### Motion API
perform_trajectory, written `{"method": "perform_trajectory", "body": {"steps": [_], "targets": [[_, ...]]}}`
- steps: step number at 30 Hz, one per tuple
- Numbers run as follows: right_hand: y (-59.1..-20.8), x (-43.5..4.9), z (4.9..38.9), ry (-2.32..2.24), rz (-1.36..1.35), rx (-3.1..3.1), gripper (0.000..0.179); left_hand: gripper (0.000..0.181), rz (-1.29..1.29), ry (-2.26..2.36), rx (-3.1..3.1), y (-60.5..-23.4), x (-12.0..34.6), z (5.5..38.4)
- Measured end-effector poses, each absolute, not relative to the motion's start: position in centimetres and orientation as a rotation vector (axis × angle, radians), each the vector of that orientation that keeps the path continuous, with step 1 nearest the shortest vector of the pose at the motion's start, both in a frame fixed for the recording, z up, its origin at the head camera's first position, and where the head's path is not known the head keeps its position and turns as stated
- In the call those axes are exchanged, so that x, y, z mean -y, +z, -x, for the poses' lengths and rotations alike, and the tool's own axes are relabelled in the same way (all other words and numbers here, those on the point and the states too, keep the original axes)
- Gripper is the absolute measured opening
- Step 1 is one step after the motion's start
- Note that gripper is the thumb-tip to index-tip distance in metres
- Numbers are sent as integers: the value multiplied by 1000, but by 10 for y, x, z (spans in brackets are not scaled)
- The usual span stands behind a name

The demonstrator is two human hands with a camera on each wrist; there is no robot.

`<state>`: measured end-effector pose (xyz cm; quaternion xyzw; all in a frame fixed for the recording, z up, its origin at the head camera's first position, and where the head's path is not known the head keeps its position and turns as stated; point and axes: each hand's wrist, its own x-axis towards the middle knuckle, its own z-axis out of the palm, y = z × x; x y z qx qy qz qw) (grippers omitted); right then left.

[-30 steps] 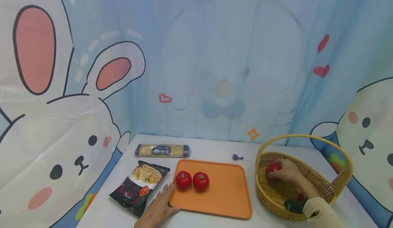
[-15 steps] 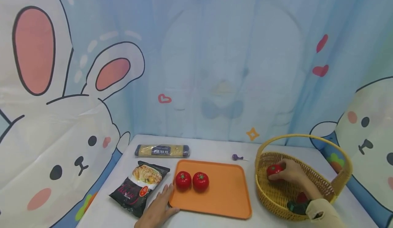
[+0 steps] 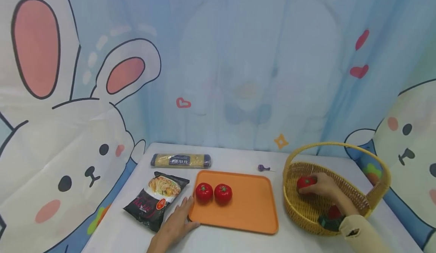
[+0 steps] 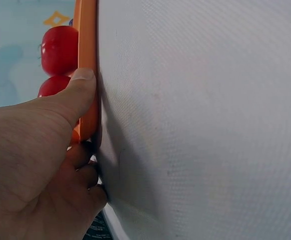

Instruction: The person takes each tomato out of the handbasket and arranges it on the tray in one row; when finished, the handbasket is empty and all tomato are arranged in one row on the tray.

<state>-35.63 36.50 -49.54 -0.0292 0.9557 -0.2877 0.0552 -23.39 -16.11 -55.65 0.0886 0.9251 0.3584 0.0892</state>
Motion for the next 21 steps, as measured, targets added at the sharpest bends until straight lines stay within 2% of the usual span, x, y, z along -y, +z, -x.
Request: {"method": "perform_trajectory", "body": {"steps": [9, 21], "targets": [[-505, -366, 354, -875, 105, -2896, 77, 91, -132, 1041, -2677, -562, 158, 234], [-497, -363, 360, -848, 124, -2943, 78, 90, -148, 1040, -2713, -558, 159, 238]]}}
